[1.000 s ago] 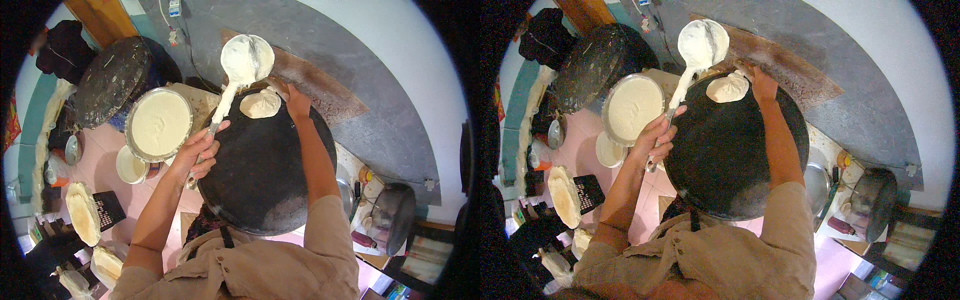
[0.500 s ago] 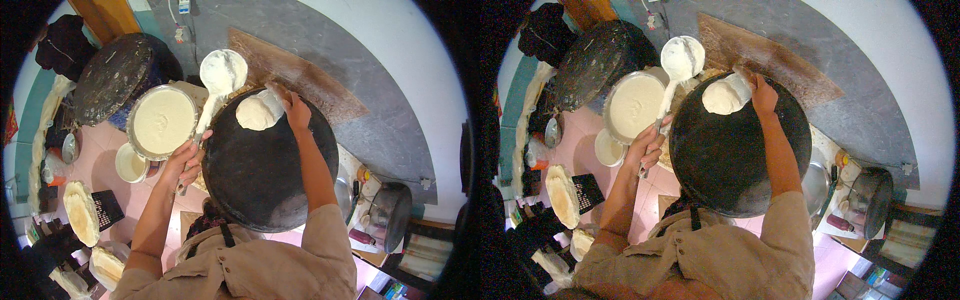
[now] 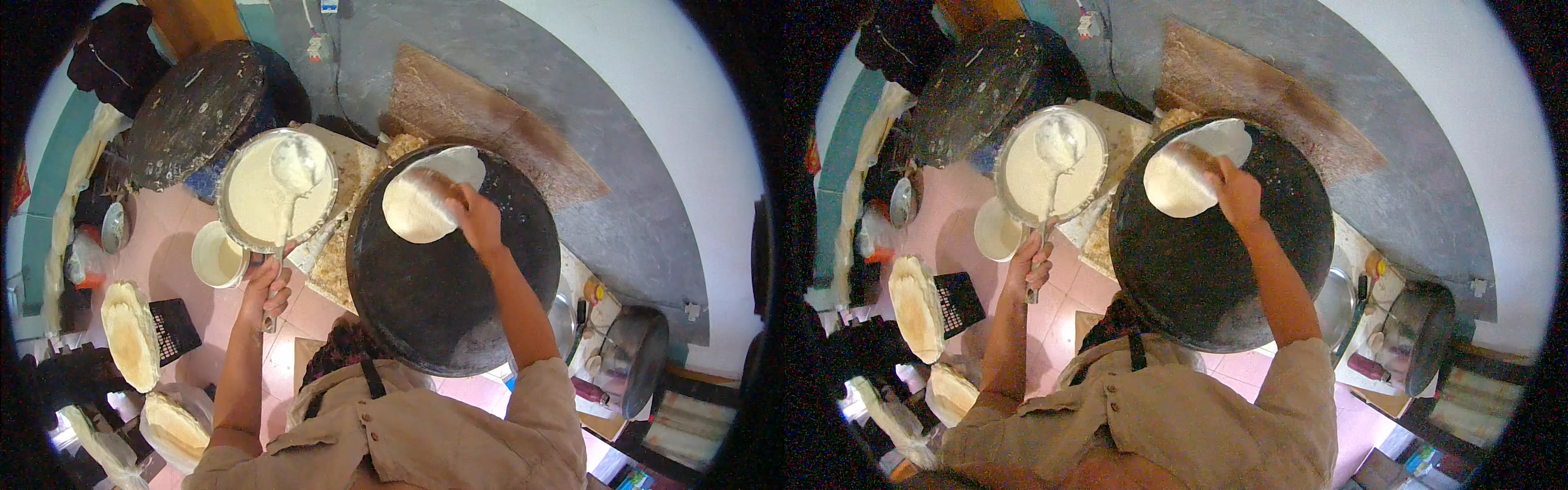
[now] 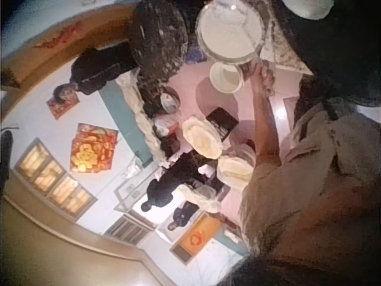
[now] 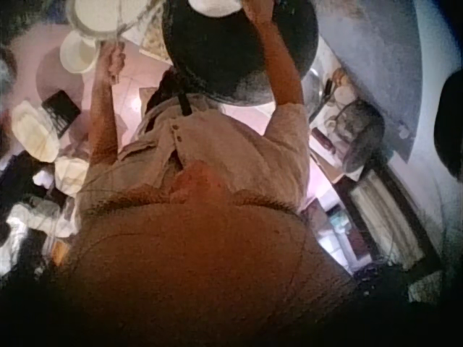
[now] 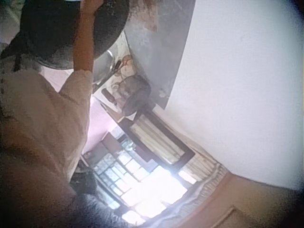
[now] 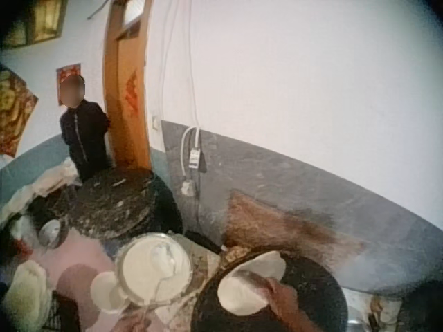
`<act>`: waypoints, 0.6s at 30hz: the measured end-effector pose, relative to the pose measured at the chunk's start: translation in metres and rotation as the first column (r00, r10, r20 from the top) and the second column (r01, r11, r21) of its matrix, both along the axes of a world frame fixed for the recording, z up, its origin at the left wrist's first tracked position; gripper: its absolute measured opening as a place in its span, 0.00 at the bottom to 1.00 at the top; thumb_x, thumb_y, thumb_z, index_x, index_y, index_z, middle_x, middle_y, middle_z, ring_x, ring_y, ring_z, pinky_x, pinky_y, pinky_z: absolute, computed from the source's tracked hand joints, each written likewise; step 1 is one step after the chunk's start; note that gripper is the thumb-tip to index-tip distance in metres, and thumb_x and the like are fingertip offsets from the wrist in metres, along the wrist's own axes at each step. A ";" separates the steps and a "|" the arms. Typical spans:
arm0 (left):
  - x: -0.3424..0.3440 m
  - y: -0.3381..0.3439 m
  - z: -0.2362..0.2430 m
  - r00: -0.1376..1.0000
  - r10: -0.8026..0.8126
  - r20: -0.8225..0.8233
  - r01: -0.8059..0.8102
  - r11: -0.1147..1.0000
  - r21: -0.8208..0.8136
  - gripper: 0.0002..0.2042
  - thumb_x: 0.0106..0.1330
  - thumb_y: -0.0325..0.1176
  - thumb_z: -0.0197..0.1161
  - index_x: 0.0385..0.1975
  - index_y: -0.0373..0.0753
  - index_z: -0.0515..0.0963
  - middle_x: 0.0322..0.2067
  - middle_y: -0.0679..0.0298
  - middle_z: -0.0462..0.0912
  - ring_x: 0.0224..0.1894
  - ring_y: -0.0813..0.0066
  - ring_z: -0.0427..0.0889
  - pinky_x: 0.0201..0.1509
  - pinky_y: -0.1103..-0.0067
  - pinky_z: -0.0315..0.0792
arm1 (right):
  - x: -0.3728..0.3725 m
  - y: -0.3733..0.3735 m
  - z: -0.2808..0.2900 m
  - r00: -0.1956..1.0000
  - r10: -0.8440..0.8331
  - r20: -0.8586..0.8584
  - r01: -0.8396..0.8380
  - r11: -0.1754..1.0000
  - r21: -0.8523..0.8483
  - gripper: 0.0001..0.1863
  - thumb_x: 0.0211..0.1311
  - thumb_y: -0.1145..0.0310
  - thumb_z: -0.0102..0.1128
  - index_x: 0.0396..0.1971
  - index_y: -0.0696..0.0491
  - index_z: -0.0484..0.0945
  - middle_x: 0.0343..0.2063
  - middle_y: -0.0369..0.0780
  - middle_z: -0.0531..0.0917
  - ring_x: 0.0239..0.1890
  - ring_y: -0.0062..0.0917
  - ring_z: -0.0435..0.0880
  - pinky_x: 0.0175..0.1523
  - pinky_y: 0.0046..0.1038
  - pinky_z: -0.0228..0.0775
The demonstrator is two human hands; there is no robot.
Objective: The person scoops batter from a container and pours it onto a large flat griddle, then spreads it into a thin circle using a wooden spreader. After cooking, the person lifts the crepe and stacks it with others in a basket.
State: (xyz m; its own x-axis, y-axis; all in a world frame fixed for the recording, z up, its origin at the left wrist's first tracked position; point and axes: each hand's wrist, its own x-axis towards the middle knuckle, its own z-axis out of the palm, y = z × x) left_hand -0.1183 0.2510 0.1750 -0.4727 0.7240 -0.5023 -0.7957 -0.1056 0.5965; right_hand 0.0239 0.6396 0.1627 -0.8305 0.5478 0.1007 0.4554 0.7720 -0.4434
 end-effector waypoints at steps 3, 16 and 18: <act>-0.009 -0.028 -0.029 0.998 0.036 0.042 -0.035 0.999 -0.026 0.21 0.71 0.43 0.47 0.61 0.45 0.60 0.18 0.75 0.59 0.08 0.90 0.52 0.06 0.92 0.51 | -0.025 0.013 -0.003 0.991 -0.060 -0.123 0.075 0.990 0.118 0.13 0.57 0.61 0.58 0.40 0.49 0.72 0.26 0.46 0.81 0.30 0.45 0.80 0.33 0.42 0.70; -0.038 -0.082 -0.107 0.969 0.196 0.152 -0.169 0.971 -0.171 0.09 0.71 0.42 0.47 0.33 0.44 0.65 0.17 0.74 0.61 0.09 0.88 0.56 0.06 0.90 0.53 | 0.030 -0.047 0.006 0.962 0.271 -0.034 -0.273 0.959 -0.074 0.12 0.56 0.61 0.59 0.38 0.49 0.75 0.28 0.44 0.81 0.32 0.42 0.80 0.36 0.38 0.71; -0.047 -0.091 -0.121 0.957 0.201 0.211 -0.159 0.966 -0.203 0.10 0.71 0.43 0.47 0.32 0.44 0.66 0.14 0.74 0.60 0.08 0.87 0.55 0.06 0.89 0.53 | 0.040 -0.048 0.006 0.973 0.217 -0.079 -0.224 0.969 -0.103 0.13 0.56 0.61 0.60 0.39 0.50 0.75 0.27 0.44 0.80 0.32 0.41 0.80 0.35 0.37 0.70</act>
State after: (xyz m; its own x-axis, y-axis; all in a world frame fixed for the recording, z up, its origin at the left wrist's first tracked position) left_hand -0.1658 0.1603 0.0538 -0.4442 0.5237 -0.7269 -0.8902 -0.1665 0.4241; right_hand 0.0641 0.5914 0.1688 -0.9254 0.3629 0.1091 0.2459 0.7942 -0.5556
